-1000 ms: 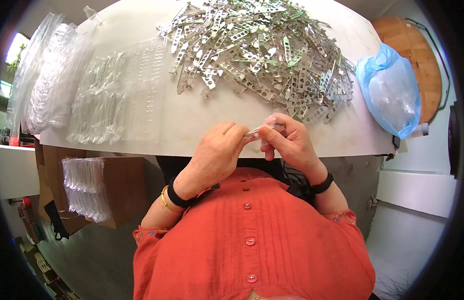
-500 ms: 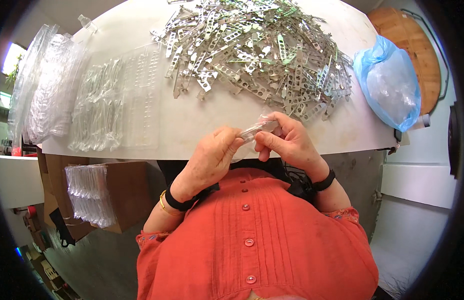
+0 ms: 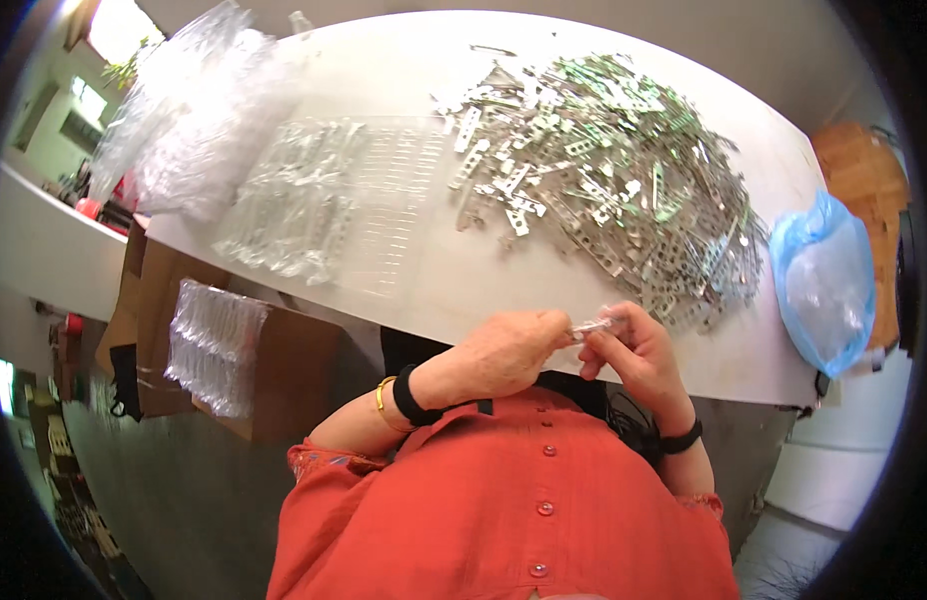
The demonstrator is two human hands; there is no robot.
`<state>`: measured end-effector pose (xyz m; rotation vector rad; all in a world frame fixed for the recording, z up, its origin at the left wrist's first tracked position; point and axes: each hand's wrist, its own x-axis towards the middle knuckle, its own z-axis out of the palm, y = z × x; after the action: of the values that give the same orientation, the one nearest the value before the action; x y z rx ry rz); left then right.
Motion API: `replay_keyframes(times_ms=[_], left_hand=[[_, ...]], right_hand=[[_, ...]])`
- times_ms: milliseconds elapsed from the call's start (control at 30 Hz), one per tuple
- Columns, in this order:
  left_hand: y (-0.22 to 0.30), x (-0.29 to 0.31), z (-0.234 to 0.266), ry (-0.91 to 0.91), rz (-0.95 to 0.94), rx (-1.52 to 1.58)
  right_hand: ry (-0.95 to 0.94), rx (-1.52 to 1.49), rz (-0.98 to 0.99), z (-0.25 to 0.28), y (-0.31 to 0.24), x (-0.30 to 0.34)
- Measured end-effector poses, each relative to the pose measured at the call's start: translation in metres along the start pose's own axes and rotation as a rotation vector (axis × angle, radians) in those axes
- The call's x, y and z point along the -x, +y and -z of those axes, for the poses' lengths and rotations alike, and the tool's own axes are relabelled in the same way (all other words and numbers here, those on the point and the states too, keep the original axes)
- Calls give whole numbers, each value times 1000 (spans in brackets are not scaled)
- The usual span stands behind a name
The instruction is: Manually assemble and bag small metal and plastic components at a workstation.
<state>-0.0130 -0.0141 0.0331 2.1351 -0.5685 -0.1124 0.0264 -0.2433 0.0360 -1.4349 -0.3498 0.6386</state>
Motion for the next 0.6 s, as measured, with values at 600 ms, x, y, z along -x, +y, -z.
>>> replay_keyframes(times_ms=[600], left_hand=[[-7,40,174,889,339,42]], right_hand=[[107,132,-140,62,17,21]])
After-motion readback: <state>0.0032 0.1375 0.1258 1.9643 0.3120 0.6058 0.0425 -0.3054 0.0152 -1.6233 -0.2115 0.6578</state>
